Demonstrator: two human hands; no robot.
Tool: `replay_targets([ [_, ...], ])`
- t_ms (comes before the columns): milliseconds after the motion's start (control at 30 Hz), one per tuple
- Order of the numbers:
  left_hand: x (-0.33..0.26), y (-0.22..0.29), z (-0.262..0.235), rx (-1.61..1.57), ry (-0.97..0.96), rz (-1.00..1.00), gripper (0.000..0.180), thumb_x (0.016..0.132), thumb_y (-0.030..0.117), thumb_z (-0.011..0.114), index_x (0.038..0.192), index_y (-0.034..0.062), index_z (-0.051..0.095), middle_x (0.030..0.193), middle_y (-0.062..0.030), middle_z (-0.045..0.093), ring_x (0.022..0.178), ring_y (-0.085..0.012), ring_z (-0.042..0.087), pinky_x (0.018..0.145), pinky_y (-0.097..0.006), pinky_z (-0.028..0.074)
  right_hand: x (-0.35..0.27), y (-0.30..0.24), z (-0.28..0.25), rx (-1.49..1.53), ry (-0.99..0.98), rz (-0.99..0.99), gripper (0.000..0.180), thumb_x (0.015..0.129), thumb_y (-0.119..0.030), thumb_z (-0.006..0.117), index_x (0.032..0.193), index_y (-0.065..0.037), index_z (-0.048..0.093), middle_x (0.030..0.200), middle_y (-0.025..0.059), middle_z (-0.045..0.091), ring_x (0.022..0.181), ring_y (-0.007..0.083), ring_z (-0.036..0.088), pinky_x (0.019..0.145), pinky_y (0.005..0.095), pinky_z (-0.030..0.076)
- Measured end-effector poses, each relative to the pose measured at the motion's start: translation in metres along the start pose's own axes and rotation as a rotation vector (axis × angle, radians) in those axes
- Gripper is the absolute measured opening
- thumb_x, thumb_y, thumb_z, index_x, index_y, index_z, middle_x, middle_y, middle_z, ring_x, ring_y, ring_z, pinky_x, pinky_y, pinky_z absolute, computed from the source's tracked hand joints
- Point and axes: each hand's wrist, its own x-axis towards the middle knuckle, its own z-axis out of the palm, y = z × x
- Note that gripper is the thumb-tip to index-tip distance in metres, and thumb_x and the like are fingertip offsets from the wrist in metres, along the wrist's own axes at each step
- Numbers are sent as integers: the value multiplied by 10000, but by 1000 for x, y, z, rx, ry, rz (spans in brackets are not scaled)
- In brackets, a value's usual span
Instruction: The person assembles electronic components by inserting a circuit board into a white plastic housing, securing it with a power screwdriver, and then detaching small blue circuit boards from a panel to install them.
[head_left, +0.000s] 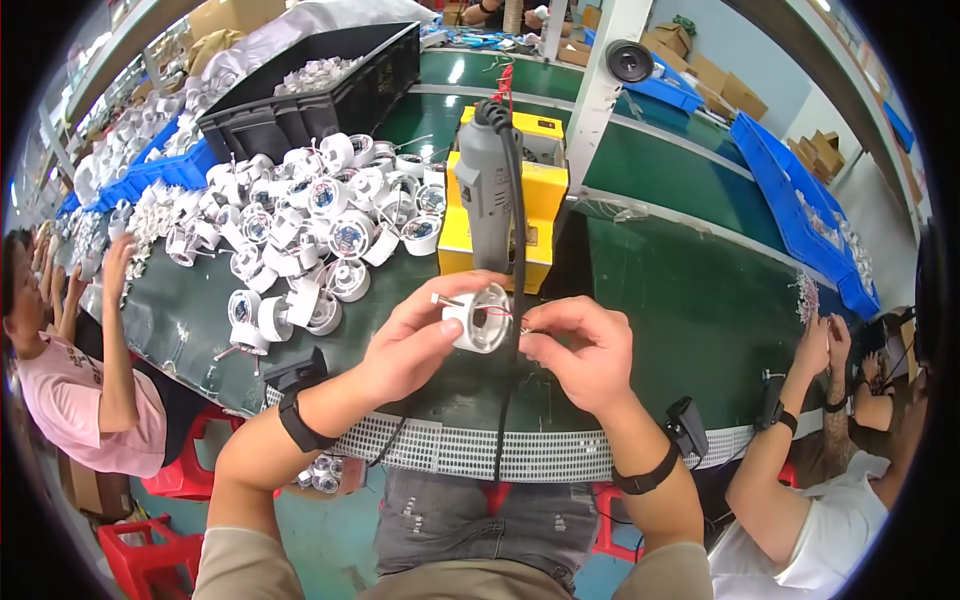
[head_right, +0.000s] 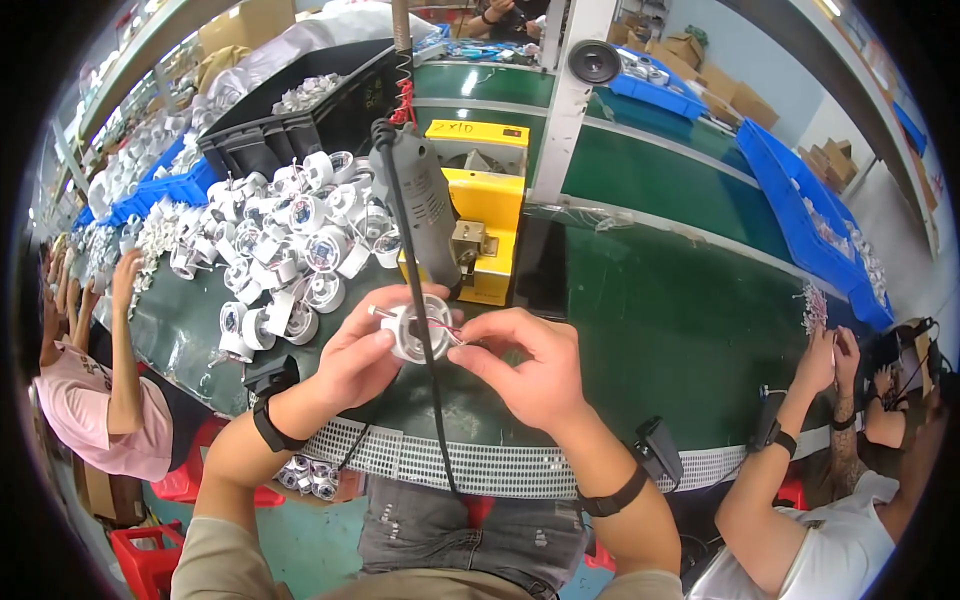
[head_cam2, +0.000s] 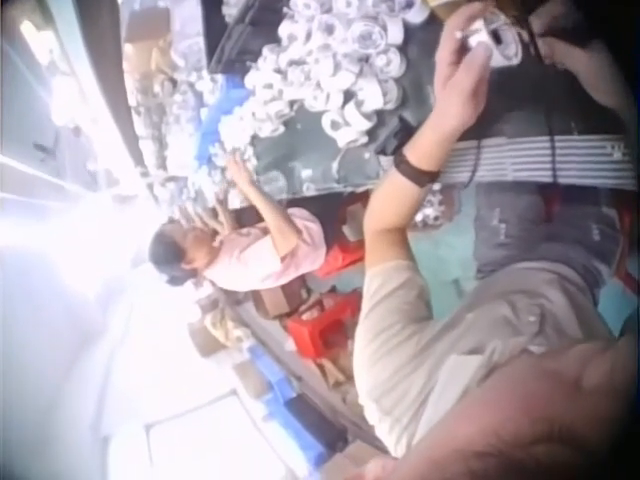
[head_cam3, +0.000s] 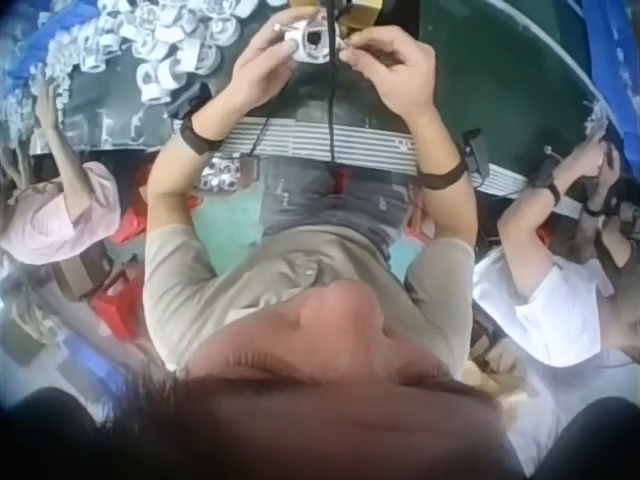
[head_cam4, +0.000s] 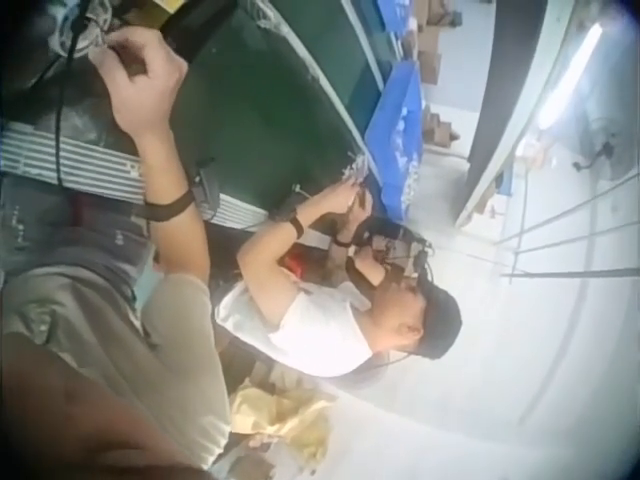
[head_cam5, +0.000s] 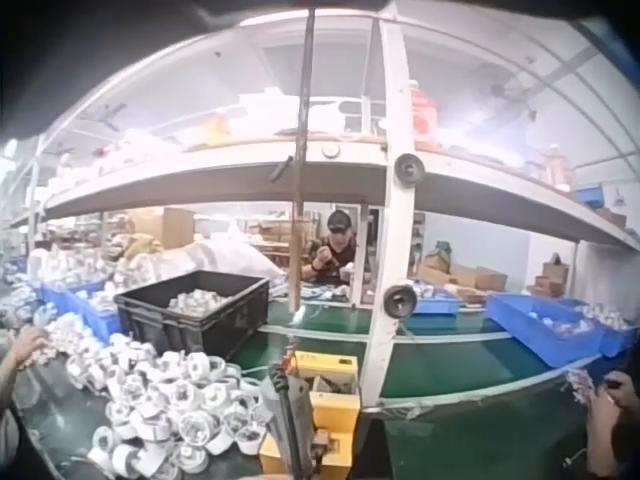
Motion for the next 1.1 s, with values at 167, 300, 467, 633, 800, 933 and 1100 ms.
replay_targets([
  [167,4,0,2,-139,-58,-60,401,1014,177,442,1408,97,438,1562,-175,278,1399,-334,364,1147,-507,290,8,-3,-1,-161,-241,-28,211,852,60,686,1052,53,620,1029,141,698,947,163,678,803,274,542],
  [300,4,-3,2,-186,3,-107,407,1054,227,395,1441,104,409,1583,-158,235,1394,-292,372,1138,-488,304,3,-10,8,35,-45,206,158,861,71,667,1016,41,663,1031,137,682,940,152,652,804,263,533],
  [467,7,-6,8,-161,10,-96,478,1050,220,399,1490,57,309,1575,-140,252,1383,-262,385,1143,-452,306,2,0,8,-111,-68,66,170,851,71,681,1020,54,667,936,96,668,840,153,665,734,261,544],
  [633,7,-8,10,-89,-3,-100,578,1031,224,444,1514,19,201,1546,-117,290,1392,-240,362,1150,-414,293,-1,1,14,-83,-5,154,173,817,64,719,987,55,690,893,87,673,732,135,656,645,254,534],
  [800,4,-6,11,11,-10,-128,590,1034,222,436,1521,14,177,1558,-123,263,1401,-238,344,1156,-419,278,-1,-5,15,-267,25,-9,178,750,33,785,910,26,708,794,79,689,698,120,649,613,238,493],
  [933,3,-3,13,74,-37,-121,616,1036,227,432,1539,39,129,1577,-133,210,1431,-259,297,1161,-431,266,-2,-3,19,-270,29,-22,173,743,29,791,895,18,709,786,85,691,692,139,647,610,245,483],
  [1100,2,-6,11,106,-51,-102,644,1037,231,432,1550,56,84,1593,-142,170,1452,-286,257,1169,-437,251,-1,-2,23,-365,74,-185,179,727,20,797,884,14,710,793,93,681,686,181,644,623,281,498],
])
